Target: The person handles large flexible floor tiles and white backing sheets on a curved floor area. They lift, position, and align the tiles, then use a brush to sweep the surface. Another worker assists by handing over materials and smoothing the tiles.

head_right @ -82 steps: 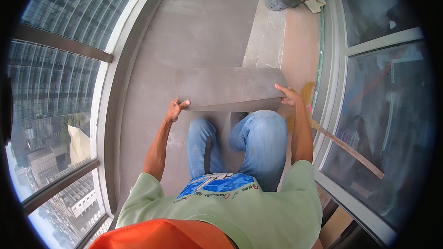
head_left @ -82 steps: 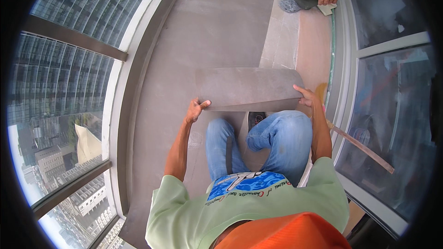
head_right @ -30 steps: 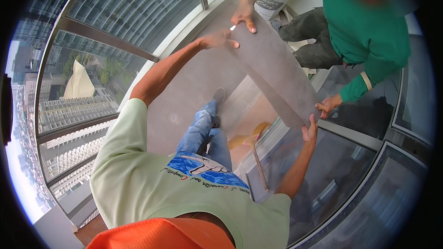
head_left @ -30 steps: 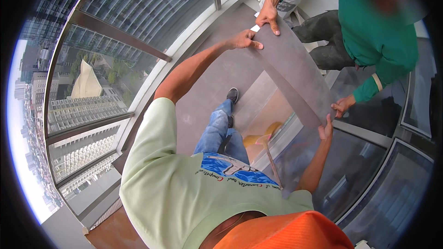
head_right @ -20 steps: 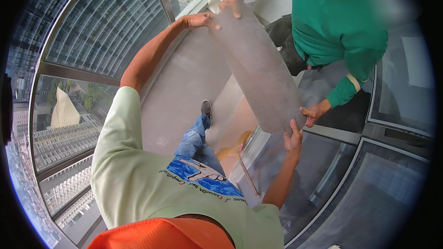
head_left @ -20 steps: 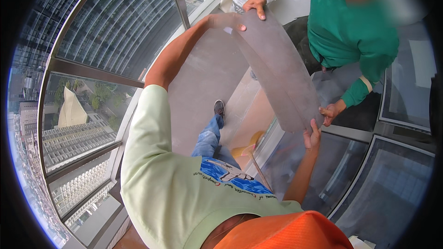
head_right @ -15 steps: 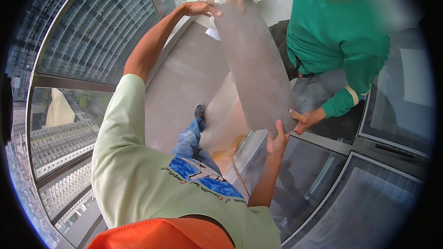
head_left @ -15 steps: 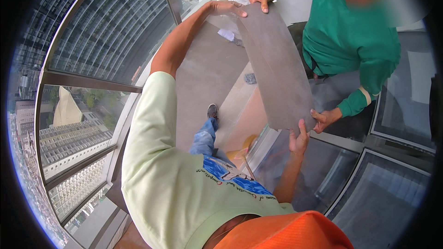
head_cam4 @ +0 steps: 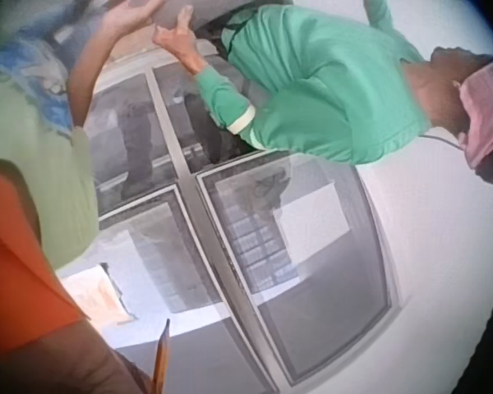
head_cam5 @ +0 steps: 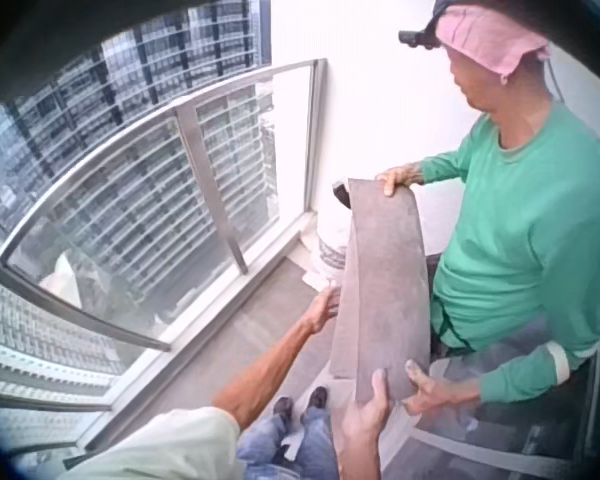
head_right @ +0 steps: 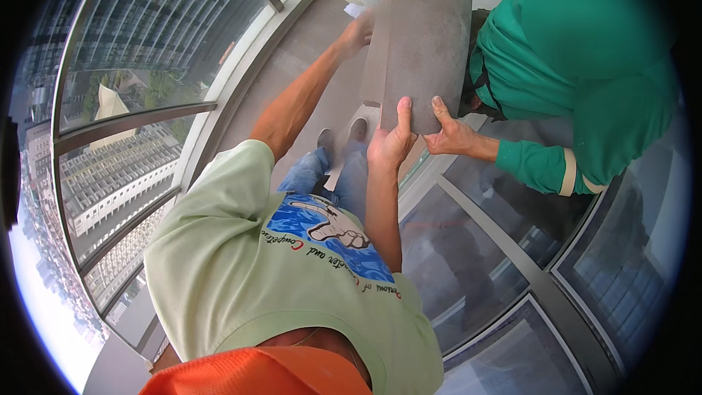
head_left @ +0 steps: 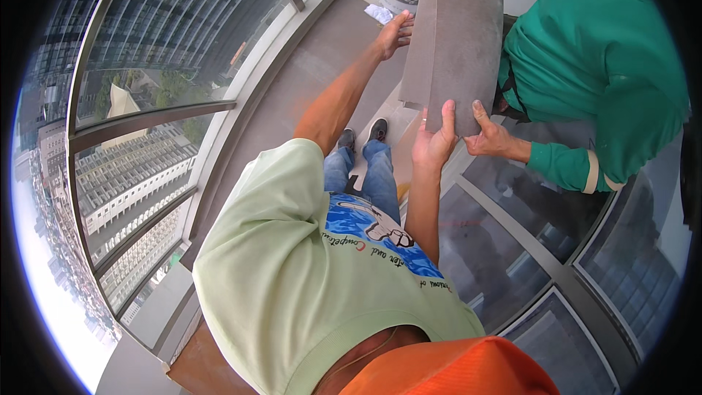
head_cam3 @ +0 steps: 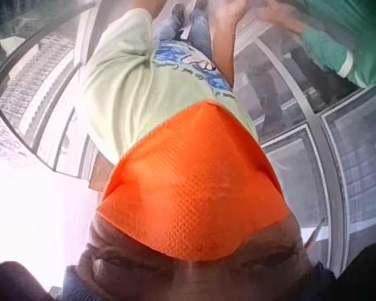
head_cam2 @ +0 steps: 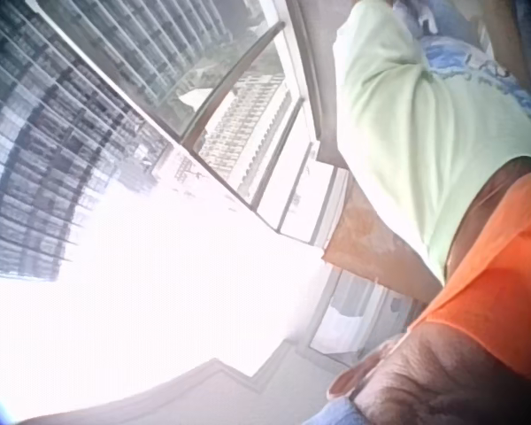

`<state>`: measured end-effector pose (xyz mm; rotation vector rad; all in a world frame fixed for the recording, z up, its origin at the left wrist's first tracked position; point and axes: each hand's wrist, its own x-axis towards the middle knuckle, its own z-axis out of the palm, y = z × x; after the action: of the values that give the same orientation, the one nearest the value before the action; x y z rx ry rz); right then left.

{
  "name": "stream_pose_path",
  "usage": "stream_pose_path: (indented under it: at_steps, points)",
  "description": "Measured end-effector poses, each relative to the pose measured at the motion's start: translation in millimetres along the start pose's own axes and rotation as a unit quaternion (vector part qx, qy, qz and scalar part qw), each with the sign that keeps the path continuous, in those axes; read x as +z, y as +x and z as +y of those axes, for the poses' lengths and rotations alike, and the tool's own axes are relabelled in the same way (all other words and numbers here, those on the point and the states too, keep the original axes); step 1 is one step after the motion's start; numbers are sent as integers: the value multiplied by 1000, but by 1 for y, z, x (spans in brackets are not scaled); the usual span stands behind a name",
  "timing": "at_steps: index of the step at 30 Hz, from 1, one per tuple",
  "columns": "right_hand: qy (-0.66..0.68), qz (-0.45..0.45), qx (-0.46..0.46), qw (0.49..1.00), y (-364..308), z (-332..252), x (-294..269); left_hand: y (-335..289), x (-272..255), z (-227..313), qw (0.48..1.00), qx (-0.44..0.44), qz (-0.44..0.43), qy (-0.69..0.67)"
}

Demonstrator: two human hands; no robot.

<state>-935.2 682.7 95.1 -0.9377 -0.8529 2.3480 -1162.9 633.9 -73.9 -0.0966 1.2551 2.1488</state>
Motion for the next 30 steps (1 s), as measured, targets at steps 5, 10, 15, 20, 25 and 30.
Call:
stream_pose_path:
  at_steps: [5, 10, 15, 20, 25, 30]
  points:
    - [46, -67, 81, 993, 35, 11, 53, -52, 2, -95, 989, -79, 23, -122]
    - [275, 2, 532, 801, 154, -30, 59, -132, 42, -222, 985, -164, 35, -41]
    - [285, -37, 745, 603, 230, -11, 104, -166, 78, -255, 978, -194, 3, 82]
    - [144, -114, 678, 712, 277, 22, 119, -161, 60, -249, 967, -157, -6, 201]
    - [84, -123, 496, 855, 251, 35, 127, -155, 3, -277, 960, -152, 50, 230]
    - [40, -87, 326, 940, 176, 53, 107, -155, -10, -188, 959, -133, 197, 156]
